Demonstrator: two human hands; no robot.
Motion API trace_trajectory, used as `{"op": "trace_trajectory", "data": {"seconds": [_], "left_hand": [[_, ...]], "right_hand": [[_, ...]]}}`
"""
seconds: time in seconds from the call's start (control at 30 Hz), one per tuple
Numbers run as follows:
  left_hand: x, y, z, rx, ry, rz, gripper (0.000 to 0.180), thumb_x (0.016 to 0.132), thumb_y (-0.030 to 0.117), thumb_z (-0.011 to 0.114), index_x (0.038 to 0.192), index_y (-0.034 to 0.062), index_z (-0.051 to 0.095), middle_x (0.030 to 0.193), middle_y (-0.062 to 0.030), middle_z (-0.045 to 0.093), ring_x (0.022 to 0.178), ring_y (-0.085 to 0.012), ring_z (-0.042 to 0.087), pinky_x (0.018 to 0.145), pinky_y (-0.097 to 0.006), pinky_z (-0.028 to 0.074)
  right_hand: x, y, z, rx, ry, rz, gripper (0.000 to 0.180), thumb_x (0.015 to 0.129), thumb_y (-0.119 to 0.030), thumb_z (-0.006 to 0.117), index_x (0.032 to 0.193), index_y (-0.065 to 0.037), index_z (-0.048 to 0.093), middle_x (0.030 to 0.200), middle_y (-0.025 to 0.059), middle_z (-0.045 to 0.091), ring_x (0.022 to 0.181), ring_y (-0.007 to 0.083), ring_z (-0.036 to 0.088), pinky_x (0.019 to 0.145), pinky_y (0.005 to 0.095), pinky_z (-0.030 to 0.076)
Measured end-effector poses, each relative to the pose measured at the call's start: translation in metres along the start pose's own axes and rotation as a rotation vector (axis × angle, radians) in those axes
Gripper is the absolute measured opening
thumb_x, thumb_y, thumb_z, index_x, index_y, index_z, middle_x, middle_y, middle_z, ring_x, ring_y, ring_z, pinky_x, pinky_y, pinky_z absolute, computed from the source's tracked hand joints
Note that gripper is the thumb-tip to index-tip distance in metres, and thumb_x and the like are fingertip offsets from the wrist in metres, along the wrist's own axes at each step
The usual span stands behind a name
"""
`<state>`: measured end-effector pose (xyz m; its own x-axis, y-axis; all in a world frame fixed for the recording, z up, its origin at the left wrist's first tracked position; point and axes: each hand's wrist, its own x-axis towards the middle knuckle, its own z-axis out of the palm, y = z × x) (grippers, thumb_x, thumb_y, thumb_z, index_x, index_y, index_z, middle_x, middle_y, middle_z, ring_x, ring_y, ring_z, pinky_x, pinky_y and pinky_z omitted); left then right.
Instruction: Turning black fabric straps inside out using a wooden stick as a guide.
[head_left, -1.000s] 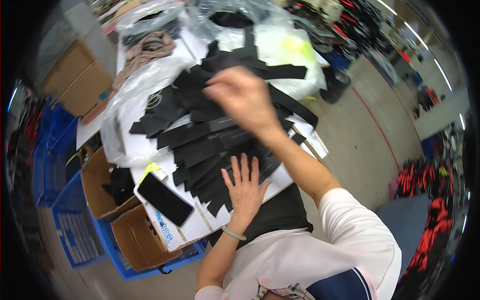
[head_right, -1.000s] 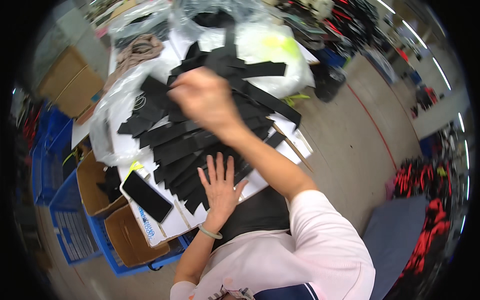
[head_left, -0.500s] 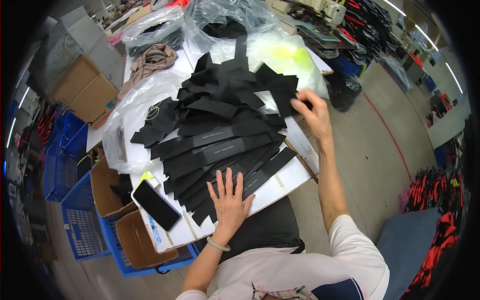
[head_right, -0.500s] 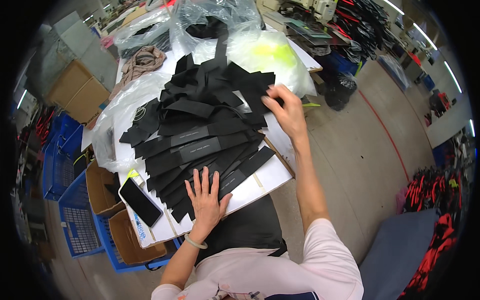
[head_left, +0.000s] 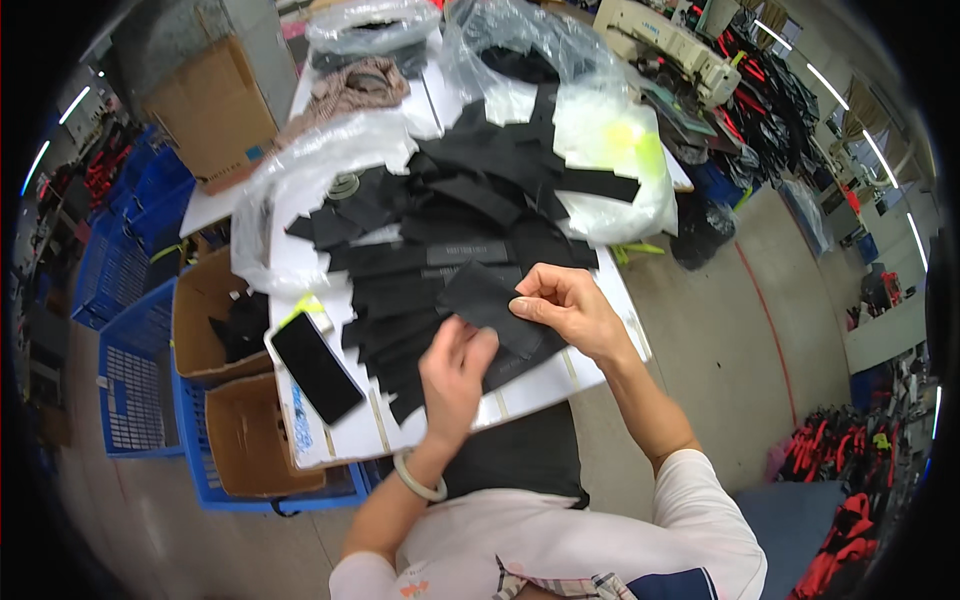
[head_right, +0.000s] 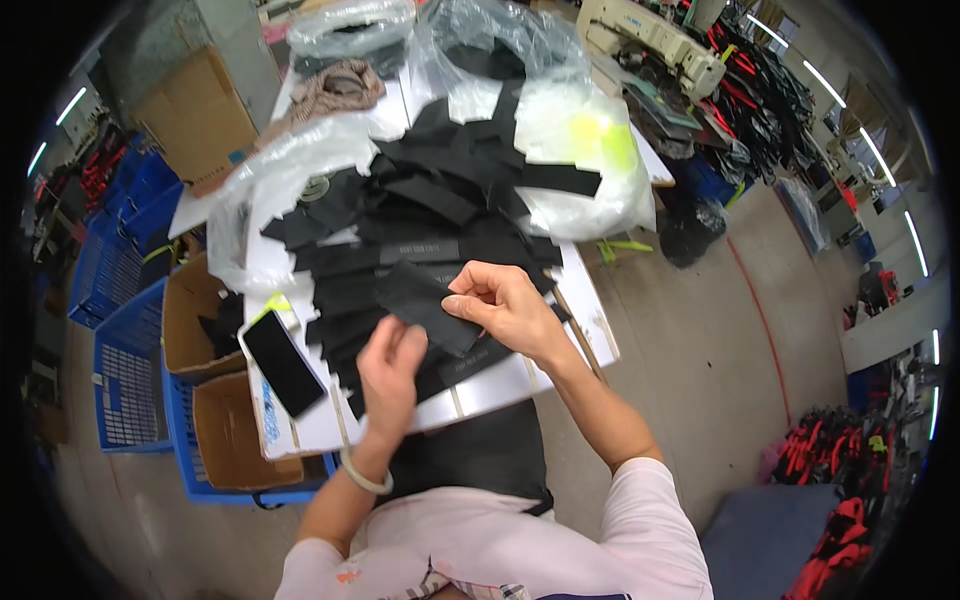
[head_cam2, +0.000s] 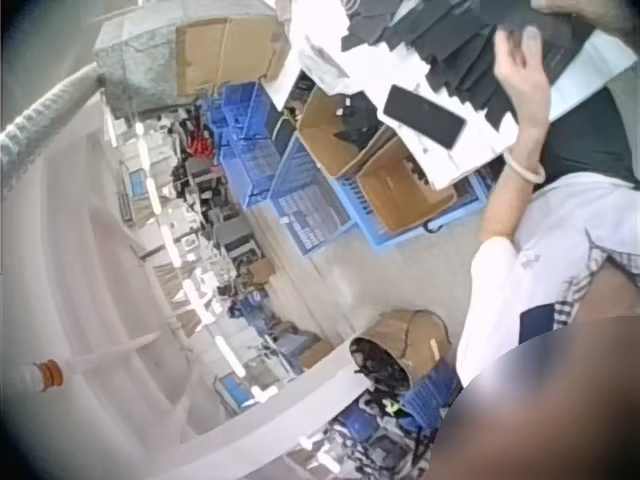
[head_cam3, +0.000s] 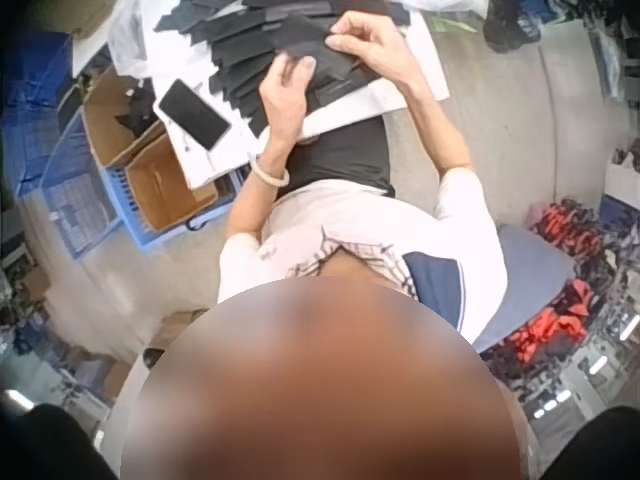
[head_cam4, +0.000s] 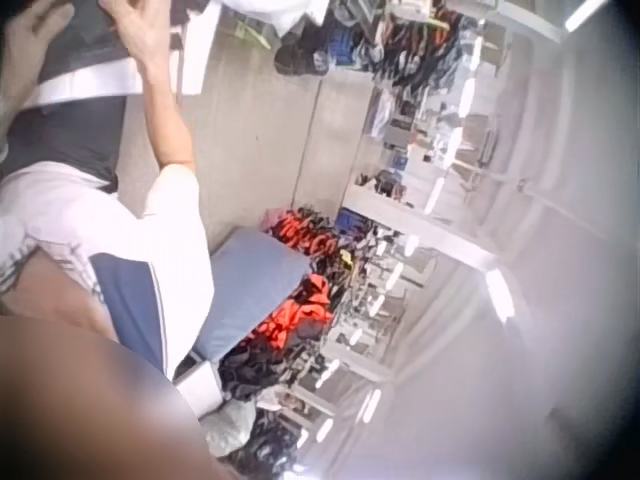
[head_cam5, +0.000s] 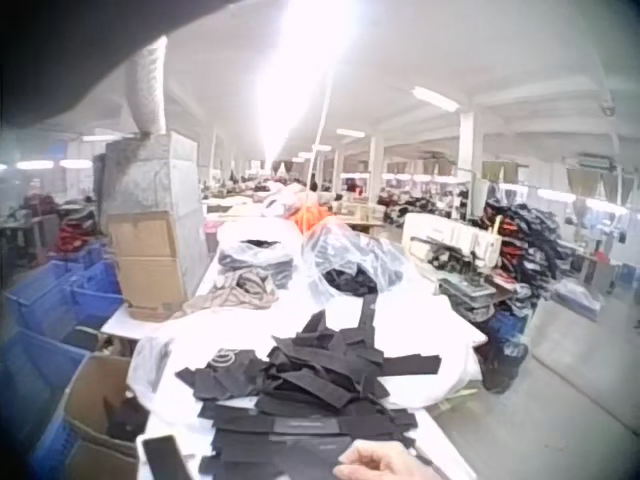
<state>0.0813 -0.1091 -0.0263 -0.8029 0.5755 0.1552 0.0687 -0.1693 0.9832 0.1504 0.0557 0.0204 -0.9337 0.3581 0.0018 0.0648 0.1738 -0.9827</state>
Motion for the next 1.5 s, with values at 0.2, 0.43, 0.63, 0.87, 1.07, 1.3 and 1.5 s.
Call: {"op": "trace_trajectory", "data": {"seconds": [0.2,0.43,0.63,0.87,1.07,1.3,1.5], "left_hand": [[0.006,0.002,-0.010,-0.627,-0.103,-0.421,0.014,0.090,0.010,0.057,0.085,-0.0030,0.060,0.081,-0.0103,0.066,0.067,-0.0140,0.065,0.060,-0.026,0.056],[0.001,0.001,-0.024,-0.648,-0.276,-0.496,0.015,0.089,0.010,0.058,0.084,-0.0041,0.058,0.081,-0.0130,0.065,0.067,-0.0188,0.067,0.058,-0.031,0.059],[-0.006,0.007,-0.031,-0.725,-0.352,-0.624,0.012,0.089,0.008,0.055,0.081,-0.0020,0.056,0.080,-0.0127,0.063,0.070,-0.0188,0.066,0.059,-0.033,0.059],[-0.026,-0.004,-0.021,-0.504,-0.126,-0.347,0.016,0.088,0.012,0.059,0.096,-0.0014,0.054,0.094,-0.0087,0.058,0.090,-0.0189,0.059,0.074,-0.029,0.050],[-0.026,0.006,-0.026,-0.313,-0.348,-0.119,0.012,0.086,0.008,0.058,0.080,-0.0021,0.061,0.111,-0.0117,0.061,0.107,-0.0189,0.052,0.097,-0.032,0.036],[-0.024,0.021,-0.011,0.450,0.002,0.419,0.038,0.068,0.014,0.078,0.098,0.0036,0.057,0.125,-0.0141,0.045,0.108,-0.0262,0.046,0.088,-0.035,0.041],[-0.027,0.027,0.012,0.127,-0.016,0.308,0.051,0.065,-0.002,0.075,0.112,-0.0045,0.057,0.119,-0.0153,0.042,0.095,-0.0199,0.057,0.067,-0.023,0.054]], "right_hand": [[-0.047,-0.013,0.019,-0.327,0.167,-0.293,0.021,0.071,-0.008,0.076,0.087,-0.001,0.063,0.091,0.0075,0.059,0.076,0.0119,0.057,0.062,0.0247,0.047],[-0.049,-0.015,0.007,-0.753,-0.234,-0.703,0.025,0.060,-0.011,0.078,0.081,-0.003,0.066,0.084,0.0074,0.057,0.073,0.0217,0.055,0.060,0.0315,0.046],[-0.058,-0.025,0.025,-0.896,-0.248,-0.934,0.039,0.065,0.001,0.067,0.102,-0.006,0.064,0.086,0.0066,0.060,0.070,0.0182,0.056,0.050,0.0280,0.046],[-0.057,-0.018,0.021,-0.526,-0.192,-0.670,0.040,0.067,0.011,0.058,0.105,-0.002,0.064,0.084,0.0088,0.060,0.066,0.0178,0.061,0.050,0.0245,0.049],[-0.066,-0.024,0.019,-0.289,-0.073,-0.318,0.017,0.072,0.003,0.057,0.087,0.001,0.065,0.070,0.0074,0.059,0.055,0.0140,0.055,0.049,0.0257,0.043],[-0.067,-0.013,0.033,-0.522,0.318,-0.524,0.015,0.068,0.004,0.060,0.082,0.002,0.063,0.063,0.0067,0.054,0.050,0.0133,0.052,0.045,0.0254,0.039],[-0.063,-0.021,0.045,-0.645,0.383,-0.652,0.017,0.068,0.007,0.063,0.084,0.002,0.061,0.072,0.0112,0.058,0.061,0.0247,0.060,0.052,0.0329,0.048]]}}
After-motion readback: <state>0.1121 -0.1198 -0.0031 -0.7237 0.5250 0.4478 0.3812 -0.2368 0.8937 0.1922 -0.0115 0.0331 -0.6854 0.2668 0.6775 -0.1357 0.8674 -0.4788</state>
